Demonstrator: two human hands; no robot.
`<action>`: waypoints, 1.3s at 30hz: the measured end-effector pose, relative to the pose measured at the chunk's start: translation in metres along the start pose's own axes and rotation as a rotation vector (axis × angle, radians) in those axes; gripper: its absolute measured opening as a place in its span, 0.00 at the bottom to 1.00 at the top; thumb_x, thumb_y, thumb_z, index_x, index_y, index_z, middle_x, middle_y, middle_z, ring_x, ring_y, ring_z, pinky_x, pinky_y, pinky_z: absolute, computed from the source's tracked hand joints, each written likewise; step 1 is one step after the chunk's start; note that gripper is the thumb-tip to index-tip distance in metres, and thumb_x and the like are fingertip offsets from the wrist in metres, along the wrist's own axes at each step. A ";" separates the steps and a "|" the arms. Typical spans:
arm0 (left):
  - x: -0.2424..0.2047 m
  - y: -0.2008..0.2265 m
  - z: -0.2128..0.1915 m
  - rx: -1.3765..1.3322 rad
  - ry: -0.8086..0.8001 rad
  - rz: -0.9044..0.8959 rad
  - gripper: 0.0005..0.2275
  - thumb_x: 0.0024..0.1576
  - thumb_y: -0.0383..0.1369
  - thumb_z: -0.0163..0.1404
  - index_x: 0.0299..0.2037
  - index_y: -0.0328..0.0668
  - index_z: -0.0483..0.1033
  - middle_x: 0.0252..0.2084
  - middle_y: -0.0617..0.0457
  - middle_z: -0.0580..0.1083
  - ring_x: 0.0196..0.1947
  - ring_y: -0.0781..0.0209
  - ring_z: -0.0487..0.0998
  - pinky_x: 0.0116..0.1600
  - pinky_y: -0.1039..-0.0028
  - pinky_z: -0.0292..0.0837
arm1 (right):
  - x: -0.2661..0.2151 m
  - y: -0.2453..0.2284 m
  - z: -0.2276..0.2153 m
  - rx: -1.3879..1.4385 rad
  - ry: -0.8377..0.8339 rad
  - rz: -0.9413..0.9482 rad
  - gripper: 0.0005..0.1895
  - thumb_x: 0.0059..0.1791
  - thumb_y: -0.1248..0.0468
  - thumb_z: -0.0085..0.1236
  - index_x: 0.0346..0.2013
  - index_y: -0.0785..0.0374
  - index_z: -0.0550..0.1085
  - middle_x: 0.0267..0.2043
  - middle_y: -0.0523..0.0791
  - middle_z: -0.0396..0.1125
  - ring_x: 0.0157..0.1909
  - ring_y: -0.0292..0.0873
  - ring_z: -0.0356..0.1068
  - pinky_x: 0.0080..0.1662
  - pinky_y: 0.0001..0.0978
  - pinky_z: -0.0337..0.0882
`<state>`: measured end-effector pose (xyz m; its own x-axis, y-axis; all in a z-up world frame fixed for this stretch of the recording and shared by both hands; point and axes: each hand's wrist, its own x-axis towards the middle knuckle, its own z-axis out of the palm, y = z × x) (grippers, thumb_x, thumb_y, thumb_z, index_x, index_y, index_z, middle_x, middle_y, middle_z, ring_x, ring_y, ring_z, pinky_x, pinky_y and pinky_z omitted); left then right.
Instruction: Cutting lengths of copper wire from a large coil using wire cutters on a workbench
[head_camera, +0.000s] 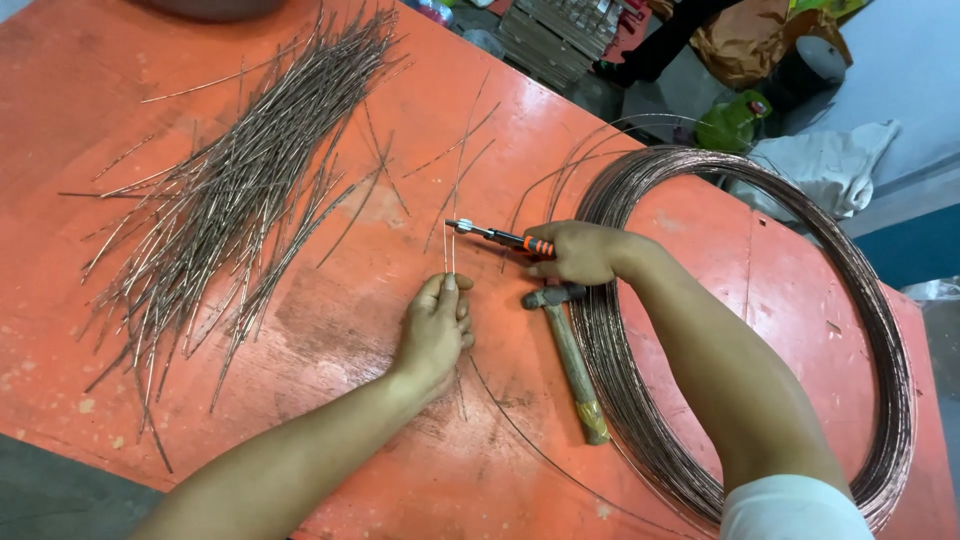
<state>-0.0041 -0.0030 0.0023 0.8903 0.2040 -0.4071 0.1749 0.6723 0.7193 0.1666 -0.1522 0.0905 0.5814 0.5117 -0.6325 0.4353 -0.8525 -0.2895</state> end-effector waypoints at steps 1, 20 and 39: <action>-0.003 0.003 0.001 0.000 -0.001 0.001 0.10 0.69 0.35 0.34 0.46 0.42 0.69 0.25 0.60 0.54 0.19 0.72 0.55 0.19 0.87 0.51 | 0.001 -0.001 0.001 0.000 0.001 0.001 0.33 0.51 0.52 0.56 0.71 0.51 0.62 0.64 0.50 0.66 0.63 0.58 0.66 0.63 0.51 0.65; 0.027 0.041 -0.017 0.014 0.084 0.153 0.09 0.70 0.35 0.32 0.44 0.45 0.66 0.25 0.61 0.54 0.20 0.74 0.54 0.21 0.87 0.51 | -0.020 -0.002 -0.006 0.115 -0.096 -0.038 0.18 0.45 0.51 0.66 0.43 0.59 0.79 0.35 0.49 0.76 0.38 0.48 0.74 0.44 0.40 0.72; 0.061 0.078 -0.049 0.096 0.090 0.233 0.10 0.69 0.34 0.37 0.48 0.45 0.73 0.25 0.62 0.57 0.18 0.77 0.55 0.19 0.89 0.55 | -0.040 -0.054 0.021 -0.188 -0.076 -0.083 0.28 0.45 0.51 0.60 0.59 0.51 0.74 0.49 0.51 0.75 0.54 0.59 0.72 0.55 0.49 0.71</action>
<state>0.0434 0.0969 0.0062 0.8709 0.4107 -0.2700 0.0126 0.5305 0.8476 0.1055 -0.1290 0.1168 0.4878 0.5639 -0.6663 0.6042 -0.7691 -0.2086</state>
